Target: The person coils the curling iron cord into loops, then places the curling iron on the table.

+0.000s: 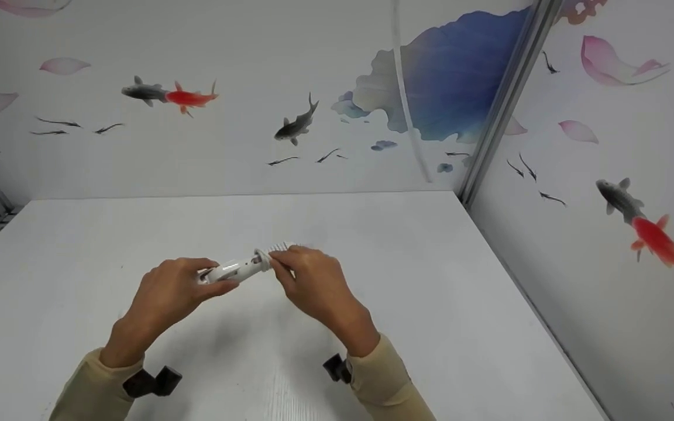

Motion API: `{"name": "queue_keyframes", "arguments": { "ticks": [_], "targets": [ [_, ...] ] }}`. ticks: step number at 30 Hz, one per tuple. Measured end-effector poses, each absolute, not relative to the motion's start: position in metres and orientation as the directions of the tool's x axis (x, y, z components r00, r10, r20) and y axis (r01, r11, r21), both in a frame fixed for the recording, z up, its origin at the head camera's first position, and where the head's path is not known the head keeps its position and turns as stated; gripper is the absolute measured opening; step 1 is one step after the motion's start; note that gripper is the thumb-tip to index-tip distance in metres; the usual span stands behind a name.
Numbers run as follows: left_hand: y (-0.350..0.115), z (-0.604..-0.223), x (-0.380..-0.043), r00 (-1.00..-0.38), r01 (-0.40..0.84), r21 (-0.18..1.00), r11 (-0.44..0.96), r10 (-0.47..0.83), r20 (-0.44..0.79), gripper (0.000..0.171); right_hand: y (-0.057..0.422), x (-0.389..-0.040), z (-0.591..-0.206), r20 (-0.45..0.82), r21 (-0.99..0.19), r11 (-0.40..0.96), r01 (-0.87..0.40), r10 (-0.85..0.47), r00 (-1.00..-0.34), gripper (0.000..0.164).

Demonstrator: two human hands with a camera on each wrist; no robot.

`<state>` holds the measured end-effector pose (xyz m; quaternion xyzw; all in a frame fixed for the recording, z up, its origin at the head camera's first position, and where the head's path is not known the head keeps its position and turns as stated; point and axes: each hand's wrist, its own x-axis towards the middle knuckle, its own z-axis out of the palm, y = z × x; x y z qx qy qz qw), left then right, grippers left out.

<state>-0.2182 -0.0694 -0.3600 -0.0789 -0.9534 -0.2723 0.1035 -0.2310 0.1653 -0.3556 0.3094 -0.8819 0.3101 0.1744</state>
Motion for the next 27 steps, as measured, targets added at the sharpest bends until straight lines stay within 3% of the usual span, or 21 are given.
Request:
{"name": "queue_keyframes", "arguments": {
  "ticks": [4,7,12,16,22,27],
  "targets": [
    [-0.071,-0.36,-0.221,-0.961,0.184,0.54,0.821,0.033,0.276,0.039,0.165,-0.232,-0.358,0.453,-0.477,0.583,-0.658,-0.479,-0.752,0.028],
    [-0.071,-0.359,-0.223,-0.956,0.18,0.588,0.789,-0.001,0.294,0.041,0.166,-0.236,-0.361,0.386,-0.591,0.51,-0.625,-0.501,-0.774,0.032],
    [-0.075,-0.357,-0.227,-0.956,0.173,0.698,0.695,-0.052,0.288,0.047,0.168,-0.249,-0.368,0.261,-0.808,0.329,-0.489,-0.543,-0.798,0.033],
    [-0.082,-0.353,-0.229,-0.972,0.161,0.825,0.541,-0.057,0.227,0.048,0.169,-0.258,-0.373,0.185,-0.893,0.229,-0.388,-0.599,-0.779,0.032],
    [-0.092,-0.344,-0.228,-0.988,0.152,0.93,0.335,0.091,0.128,0.04,0.173,-0.265,-0.38,0.097,-0.867,0.365,-0.338,-0.543,-0.834,0.034],
    [-0.101,-0.34,-0.226,-0.938,0.229,0.934,0.276,0.318,0.136,0.032,0.177,-0.269,-0.384,0.12,-0.81,0.487,-0.325,-0.406,-0.906,0.038]
  ]
}}
